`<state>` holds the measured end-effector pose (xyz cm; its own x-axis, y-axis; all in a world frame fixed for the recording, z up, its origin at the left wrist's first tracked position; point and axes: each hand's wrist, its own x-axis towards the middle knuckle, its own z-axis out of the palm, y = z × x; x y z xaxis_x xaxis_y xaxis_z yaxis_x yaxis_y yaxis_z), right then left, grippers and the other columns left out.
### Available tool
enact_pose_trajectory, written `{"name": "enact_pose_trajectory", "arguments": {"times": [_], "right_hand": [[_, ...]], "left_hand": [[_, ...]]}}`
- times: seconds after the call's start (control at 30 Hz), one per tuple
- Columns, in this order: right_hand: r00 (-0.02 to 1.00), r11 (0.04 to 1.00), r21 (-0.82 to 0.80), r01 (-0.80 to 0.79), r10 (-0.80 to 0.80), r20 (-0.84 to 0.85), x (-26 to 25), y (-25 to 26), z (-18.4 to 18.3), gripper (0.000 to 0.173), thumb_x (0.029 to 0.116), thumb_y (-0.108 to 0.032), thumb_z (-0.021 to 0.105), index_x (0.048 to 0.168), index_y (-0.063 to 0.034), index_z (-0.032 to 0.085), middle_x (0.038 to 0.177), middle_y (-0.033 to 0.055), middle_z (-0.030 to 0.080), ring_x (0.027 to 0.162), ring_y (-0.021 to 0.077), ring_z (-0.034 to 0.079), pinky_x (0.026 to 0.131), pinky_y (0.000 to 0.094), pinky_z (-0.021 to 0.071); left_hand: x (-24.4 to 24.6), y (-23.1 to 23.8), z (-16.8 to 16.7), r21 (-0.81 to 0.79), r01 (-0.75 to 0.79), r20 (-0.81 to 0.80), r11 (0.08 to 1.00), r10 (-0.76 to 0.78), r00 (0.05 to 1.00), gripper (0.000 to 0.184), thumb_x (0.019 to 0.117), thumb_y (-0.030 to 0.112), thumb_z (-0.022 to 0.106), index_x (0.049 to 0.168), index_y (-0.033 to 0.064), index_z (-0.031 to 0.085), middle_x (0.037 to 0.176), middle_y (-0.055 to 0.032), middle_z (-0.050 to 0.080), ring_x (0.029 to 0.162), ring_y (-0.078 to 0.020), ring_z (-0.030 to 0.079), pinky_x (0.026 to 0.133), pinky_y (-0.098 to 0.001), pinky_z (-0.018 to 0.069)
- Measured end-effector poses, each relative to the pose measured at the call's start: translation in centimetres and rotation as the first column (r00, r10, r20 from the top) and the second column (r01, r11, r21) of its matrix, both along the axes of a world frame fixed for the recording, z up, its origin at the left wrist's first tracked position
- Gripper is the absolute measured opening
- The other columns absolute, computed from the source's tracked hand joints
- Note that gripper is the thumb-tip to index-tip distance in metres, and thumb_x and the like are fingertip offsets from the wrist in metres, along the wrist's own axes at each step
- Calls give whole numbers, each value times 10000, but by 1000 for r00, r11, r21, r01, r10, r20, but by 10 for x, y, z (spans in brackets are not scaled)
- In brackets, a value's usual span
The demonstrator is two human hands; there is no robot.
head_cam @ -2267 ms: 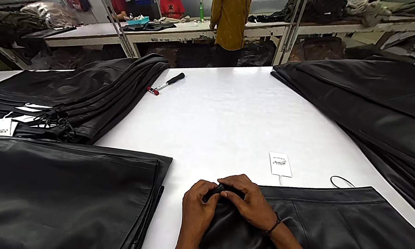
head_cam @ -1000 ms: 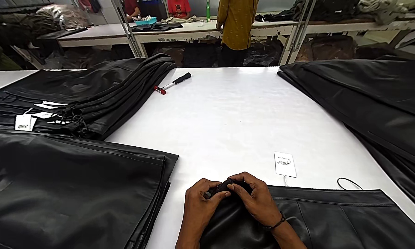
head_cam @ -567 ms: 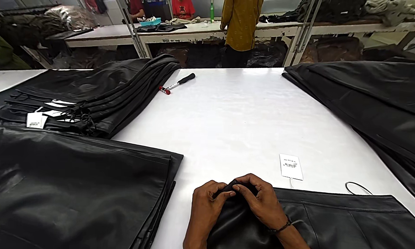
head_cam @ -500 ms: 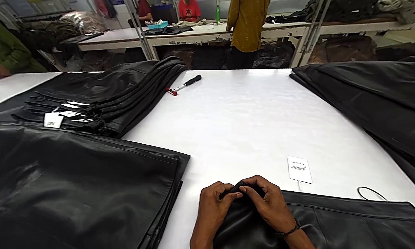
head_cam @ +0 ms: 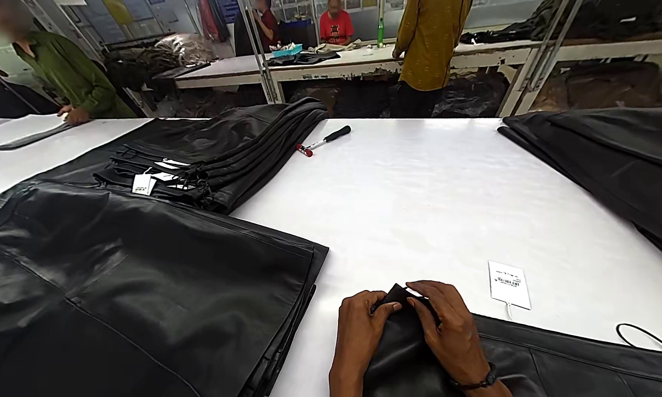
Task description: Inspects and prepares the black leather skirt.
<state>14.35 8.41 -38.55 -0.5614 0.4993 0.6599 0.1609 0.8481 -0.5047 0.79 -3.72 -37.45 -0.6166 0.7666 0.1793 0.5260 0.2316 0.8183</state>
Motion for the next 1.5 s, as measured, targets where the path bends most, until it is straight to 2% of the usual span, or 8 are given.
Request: {"name": "enact_pose_trajectory", "arguments": {"times": [0.1, 0.3, 0.47, 0.83, 0.9, 1.0, 1.23, 1.5], "right_hand": [[1000, 998, 59, -27, 26, 14, 0, -1, -1, 244, 988, -170, 564, 1007, -152, 806, 1058, 22, 736, 999, 161, 680, 861, 293, 571], [998, 996, 84, 9, -15, 68, -2, -7, 1, 266, 993, -205, 564, 1088, -116, 797, 1063, 68, 711, 978, 185, 683, 837, 302, 585], [978, 995, 89, -45, 26, 205, -3, -7, -12, 349, 1012, -309, 519, 1164, -132, 777, 1140, 67, 722, 1057, 236, 684, 904, 372, 572], [955, 992, 110, -60, 25, 294, -4, -7, -13, 404, 1020, -345, 468, 1199, -135, 763, 1179, 81, 706, 1085, 284, 662, 911, 434, 548], [952, 992, 113, -63, 26, 304, -4, -7, -14, 405, 1023, -345, 459, 1199, -144, 765, 1182, 80, 703, 1089, 279, 659, 912, 432, 546], [947, 990, 122, -67, 24, 321, -3, -6, -15, 411, 1025, -357, 452, 1202, -159, 766, 1188, 78, 703, 1097, 280, 657, 916, 432, 544], [934, 991, 118, -67, 20, 357, -3, -7, -13, 396, 1032, -366, 472, 1230, -168, 752, 1230, 81, 691, 1131, 281, 647, 925, 431, 541], [922, 986, 149, -77, 14, 387, -3, -9, -11, 401, 1049, -347, 466, 1291, -146, 715, 1373, 2, 658, 1184, 237, 637, 962, 398, 527]], "left_hand": [[2, 1, 5, -112, -31, 12, 993, 33, 999, 309, 932, 446, 711, 884, 151, 786, 745, 37, 693, 687, -88, 643, 684, -318, 536], [5, 6, 18, -282, -80, 53, 956, 98, 994, 339, 947, 466, 694, 873, 144, 773, 758, 6, 704, 742, -139, 665, 736, -390, 526], [6, 7, 20, -297, -82, 69, 951, 107, 992, 324, 961, 435, 691, 917, 127, 780, 810, -16, 728, 800, -160, 687, 779, -405, 535], [7, 4, 22, -274, -70, 96, 959, 99, 990, 329, 1015, 385, 614, 924, 111, 772, 822, -17, 736, 783, -140, 698, 762, -373, 554], [13, 5, 27, -328, -123, 0, 937, 130, 991, 328, 1016, 392, 589, 969, 136, 789, 880, -25, 727, 838, -161, 694, 777, -384, 558], [18, 6, 31, -402, -188, -139, 896, 143, 980, 327, 1008, 418, 581, 1088, 199, 810, 1049, -49, 685, 1044, -208, 641, 885, -370, 533], [9, 4, 23, -325, -240, -41, 915, 240, 970, 250, 923, 409, 739, 952, 173, 817, 874, 0, 734, 860, -157, 690, 829, -392, 553], [12, 7, 24, -327, -305, -38, 895, 310, 950, 188, 882, 382, 793, 906, 198, 821, 856, 23, 722, 845, -159, 676, 804, -409, 539]]}}
